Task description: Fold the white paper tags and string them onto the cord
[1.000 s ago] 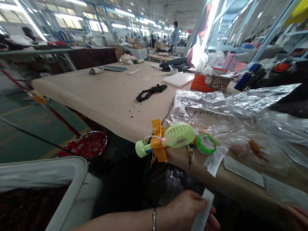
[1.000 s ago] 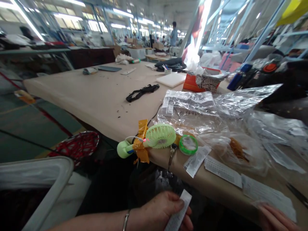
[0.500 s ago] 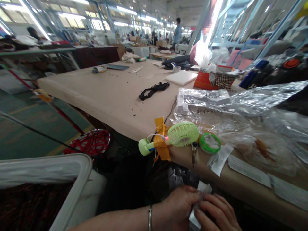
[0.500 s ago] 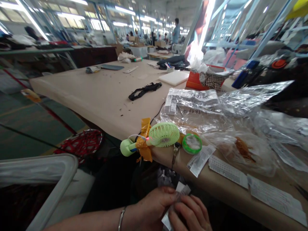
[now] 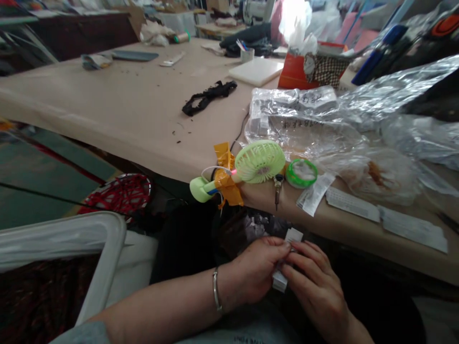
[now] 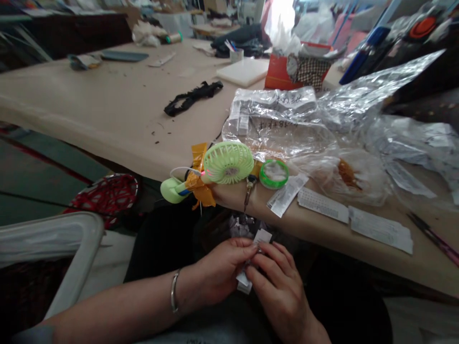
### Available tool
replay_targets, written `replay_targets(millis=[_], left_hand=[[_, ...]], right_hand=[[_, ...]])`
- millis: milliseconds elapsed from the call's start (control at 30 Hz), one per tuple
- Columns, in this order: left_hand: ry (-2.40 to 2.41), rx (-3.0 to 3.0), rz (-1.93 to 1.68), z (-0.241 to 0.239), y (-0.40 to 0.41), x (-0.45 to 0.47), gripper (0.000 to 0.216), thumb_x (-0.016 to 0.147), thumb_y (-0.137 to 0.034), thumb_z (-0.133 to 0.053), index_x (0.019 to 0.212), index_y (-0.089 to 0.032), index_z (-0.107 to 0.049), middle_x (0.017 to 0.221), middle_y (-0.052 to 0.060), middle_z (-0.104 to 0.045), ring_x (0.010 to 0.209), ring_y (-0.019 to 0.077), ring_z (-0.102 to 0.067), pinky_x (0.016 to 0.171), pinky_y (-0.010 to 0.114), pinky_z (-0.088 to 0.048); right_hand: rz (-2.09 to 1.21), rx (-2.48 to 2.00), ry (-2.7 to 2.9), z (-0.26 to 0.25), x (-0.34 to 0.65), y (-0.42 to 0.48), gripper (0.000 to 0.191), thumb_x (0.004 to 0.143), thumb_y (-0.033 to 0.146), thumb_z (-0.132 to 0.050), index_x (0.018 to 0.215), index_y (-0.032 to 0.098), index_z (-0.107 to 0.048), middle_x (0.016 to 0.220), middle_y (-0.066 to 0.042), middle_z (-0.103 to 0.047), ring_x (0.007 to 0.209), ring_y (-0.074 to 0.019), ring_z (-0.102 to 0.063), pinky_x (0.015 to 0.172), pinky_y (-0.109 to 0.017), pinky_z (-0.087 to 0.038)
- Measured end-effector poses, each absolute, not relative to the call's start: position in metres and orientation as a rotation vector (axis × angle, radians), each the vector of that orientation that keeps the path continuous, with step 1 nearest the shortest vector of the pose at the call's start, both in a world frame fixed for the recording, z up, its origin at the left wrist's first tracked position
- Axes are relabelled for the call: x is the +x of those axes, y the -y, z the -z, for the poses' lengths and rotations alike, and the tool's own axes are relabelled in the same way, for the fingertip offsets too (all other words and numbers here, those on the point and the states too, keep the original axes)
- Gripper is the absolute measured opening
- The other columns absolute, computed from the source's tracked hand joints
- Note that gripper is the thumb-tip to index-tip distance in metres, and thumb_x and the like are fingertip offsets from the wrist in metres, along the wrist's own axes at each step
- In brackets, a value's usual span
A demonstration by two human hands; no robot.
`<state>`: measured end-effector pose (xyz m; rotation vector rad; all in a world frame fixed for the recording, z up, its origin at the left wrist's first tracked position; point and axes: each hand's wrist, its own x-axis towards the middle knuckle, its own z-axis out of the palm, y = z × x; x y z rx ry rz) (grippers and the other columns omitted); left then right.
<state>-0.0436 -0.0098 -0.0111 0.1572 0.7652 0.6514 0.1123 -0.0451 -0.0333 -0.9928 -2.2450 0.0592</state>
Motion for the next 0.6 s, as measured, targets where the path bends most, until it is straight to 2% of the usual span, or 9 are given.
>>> replay_targets(millis=[333,433,600], left_hand=[[-0.776,0.177,-0.616,0.011,0.009,-0.044,0.017,0.066,-0.02,-0.072,0.077,-0.01,-0.064,0.067,0.0,-0.057,0.055,0.0054,-0.05,0.051,0.017,-0.034],[-0.807,0.179,-0.631,0.011,0.009,-0.046,0.015,0.067,-0.019,-0.071,0.074,-0.011,-0.061,0.062,-0.002,-0.055,0.052,0.0046,-0.048,0.051,0.017,-0.034],[-0.768,0.327,-0.532,0.005,0.007,-0.049,0.024,0.078,-0.035,-0.065,0.084,-0.011,-0.06,0.064,0.002,-0.06,0.052,0.0104,-0.057,0.055,0.024,-0.044]], right_hand=[[-0.094,-0.987,2.241,0.033,0.109,0.049,0.018,0.085,0.011,-0.06,0.096,0.022,-0.07,0.096,-0.003,-0.073,0.11,-0.0213,-0.061,0.1,-0.042,-0.046],[-0.123,-0.988,2.191,0.032,0.108,0.052,0.024,0.083,0.01,-0.063,0.103,0.023,-0.067,0.099,-0.003,-0.072,0.11,-0.0219,-0.061,0.098,-0.044,-0.048],[-0.317,-1.165,1.881,0.031,0.119,0.053,0.037,0.084,0.016,-0.06,0.121,0.021,-0.057,0.112,-0.009,-0.064,0.112,-0.0257,-0.059,0.091,-0.044,-0.053]])
